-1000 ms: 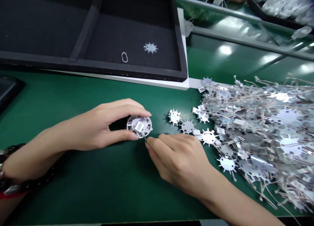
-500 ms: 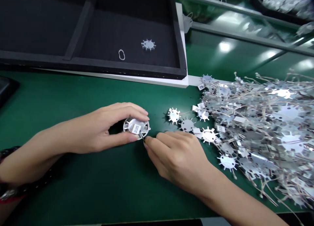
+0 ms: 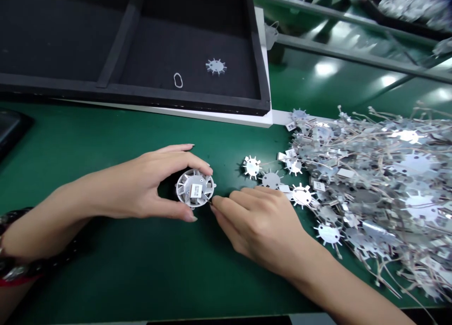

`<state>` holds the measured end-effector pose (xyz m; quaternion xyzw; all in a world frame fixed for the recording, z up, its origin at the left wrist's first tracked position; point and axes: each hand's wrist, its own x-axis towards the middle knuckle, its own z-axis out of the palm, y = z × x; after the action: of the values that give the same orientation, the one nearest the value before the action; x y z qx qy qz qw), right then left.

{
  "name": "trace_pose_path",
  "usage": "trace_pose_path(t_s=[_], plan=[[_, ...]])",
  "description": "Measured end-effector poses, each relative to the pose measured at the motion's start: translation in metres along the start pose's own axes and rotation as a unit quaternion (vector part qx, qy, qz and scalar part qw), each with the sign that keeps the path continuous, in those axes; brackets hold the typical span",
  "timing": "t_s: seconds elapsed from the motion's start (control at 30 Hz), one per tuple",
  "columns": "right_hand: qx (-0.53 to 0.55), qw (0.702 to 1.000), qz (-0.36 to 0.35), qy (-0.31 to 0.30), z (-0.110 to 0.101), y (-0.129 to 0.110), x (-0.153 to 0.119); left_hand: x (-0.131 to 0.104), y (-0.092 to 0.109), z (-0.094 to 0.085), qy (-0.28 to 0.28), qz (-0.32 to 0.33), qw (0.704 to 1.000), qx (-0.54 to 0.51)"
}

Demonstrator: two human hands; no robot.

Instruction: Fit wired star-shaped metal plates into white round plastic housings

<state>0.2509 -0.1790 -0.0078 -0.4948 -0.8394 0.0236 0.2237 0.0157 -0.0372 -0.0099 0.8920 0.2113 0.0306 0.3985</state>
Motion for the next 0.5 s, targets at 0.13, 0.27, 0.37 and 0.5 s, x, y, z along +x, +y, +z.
trace_pose_path(t_s=[0.13, 0.27, 0.37, 0.5], plan=[[0.001, 1.0, 0.003, 0.003, 0.0012, 0.0012, 0.0008, -0.0008, -0.001, 0.0017, 0.016, 0.05, 0.997, 0.049], [-0.001, 1.0, 0.001, 0.006, 0.0017, 0.0022, 0.0009, 0.0008, 0.0016, 0.0011, 0.056, 0.118, 0.989, 0.071], [0.001, 1.0, 0.0, 0.008, 0.0013, 0.0025, 0.0005, 0.0013, 0.0035, -0.0012, 0.092, 0.137, 0.984, 0.067], [0.0, 1.0, -0.001, 0.005, 0.0006, 0.0019, 0.0003, 0.0031, 0.0061, -0.0035, 0.118, 0.163, 0.978, 0.06]])
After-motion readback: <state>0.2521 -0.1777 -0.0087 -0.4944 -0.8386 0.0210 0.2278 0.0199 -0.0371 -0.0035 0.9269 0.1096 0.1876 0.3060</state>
